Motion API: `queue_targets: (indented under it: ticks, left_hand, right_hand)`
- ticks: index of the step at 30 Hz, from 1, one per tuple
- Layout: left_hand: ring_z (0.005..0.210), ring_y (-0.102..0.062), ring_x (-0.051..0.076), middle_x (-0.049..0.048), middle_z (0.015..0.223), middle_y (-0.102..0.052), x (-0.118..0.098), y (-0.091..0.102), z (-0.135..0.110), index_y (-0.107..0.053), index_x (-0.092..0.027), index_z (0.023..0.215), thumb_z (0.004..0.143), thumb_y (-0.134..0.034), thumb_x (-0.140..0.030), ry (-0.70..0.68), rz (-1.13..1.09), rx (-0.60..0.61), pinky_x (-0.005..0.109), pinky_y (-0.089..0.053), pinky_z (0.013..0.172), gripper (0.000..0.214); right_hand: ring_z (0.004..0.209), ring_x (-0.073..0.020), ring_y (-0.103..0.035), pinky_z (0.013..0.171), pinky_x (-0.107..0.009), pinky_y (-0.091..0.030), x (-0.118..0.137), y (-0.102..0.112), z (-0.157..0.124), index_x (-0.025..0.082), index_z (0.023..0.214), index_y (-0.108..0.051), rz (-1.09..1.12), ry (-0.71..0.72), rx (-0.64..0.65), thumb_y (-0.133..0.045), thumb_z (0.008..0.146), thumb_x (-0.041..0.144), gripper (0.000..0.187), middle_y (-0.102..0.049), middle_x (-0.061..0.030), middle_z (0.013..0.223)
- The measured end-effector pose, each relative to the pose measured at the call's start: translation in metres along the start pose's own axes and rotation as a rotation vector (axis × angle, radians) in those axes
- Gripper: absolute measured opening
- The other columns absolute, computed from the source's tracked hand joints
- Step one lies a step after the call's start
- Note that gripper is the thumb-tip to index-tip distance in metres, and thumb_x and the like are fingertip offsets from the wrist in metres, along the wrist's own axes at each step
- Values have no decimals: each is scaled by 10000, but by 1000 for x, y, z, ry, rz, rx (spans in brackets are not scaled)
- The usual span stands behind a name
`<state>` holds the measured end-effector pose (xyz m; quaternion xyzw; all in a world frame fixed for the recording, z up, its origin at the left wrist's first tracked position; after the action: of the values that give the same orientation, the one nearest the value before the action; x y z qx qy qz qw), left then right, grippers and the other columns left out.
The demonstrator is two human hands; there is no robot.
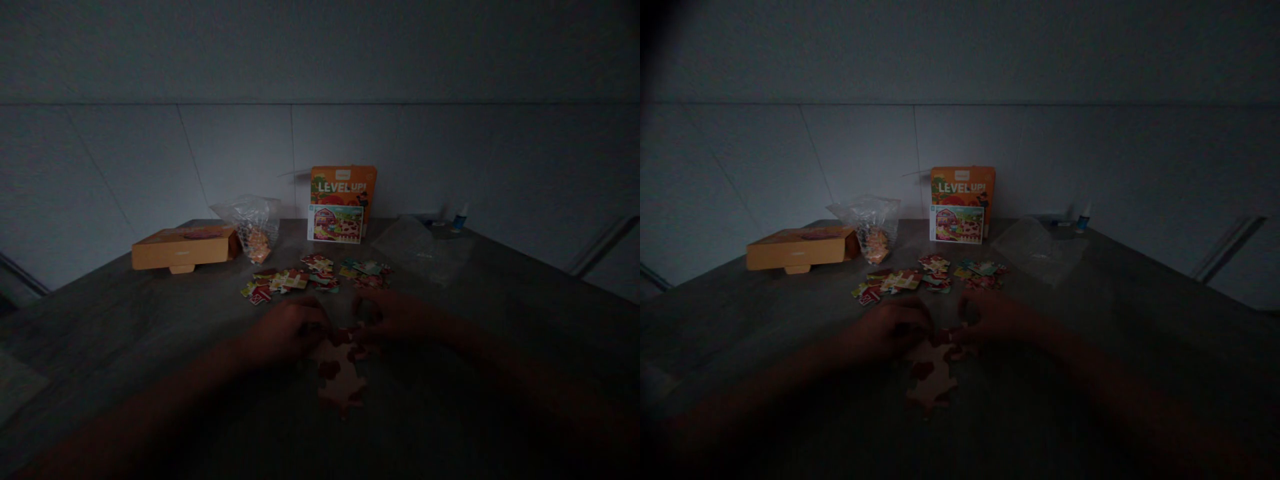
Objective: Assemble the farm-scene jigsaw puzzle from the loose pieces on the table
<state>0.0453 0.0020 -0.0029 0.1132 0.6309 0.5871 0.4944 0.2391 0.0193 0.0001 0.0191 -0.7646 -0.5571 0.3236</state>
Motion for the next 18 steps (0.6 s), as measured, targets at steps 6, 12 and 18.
queue_targets:
  ticks: [6, 12, 18]
  left_hand:
    - [934, -599, 171, 45, 1014, -625, 0, 0, 0, -697, -209, 955, 880, -542, -126, 6, 13, -2, 297, -490, 803, 190]
    - [917, -601, 162, 41, 1019, -622, 2, -1, 0, -691, -208, 948, 891, -538, -153, -19, 9, -16, 297, -488, 803, 172]
    - [922, -604, 161, 40, 1008, -625, 2, -1, 0, -691, -207, 949, 887, -530, -139, 0, 3, -5, 277, -485, 795, 185]
  right_hand:
    - [767, -189, -585, 566, -243, -391, -4, -3, 2, 164, 869, -596, 10, -43, -7, -695, 729, 530, 404, -634, -56, 883]
    - [664, -151, -554, 505, -228, -349, -2, -4, 1, 166, 779, -589, 19, -78, 4, -695, 723, 523, 377, -625, -31, 761]
    - [624, -152, -541, 486, -241, -306, -6, -7, 3, 163, 688, -576, -33, -131, 24, -672, 739, 549, 401, -595, -24, 680]
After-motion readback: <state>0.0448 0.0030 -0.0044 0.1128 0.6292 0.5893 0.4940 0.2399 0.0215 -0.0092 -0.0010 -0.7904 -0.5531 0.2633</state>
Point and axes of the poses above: each hand's wrist, its own z-axis towards the middle knuckle, its own y-axis out of the back of the hand, x = y × z, the point moved 4 cm from there along z, towards the middle knuckle
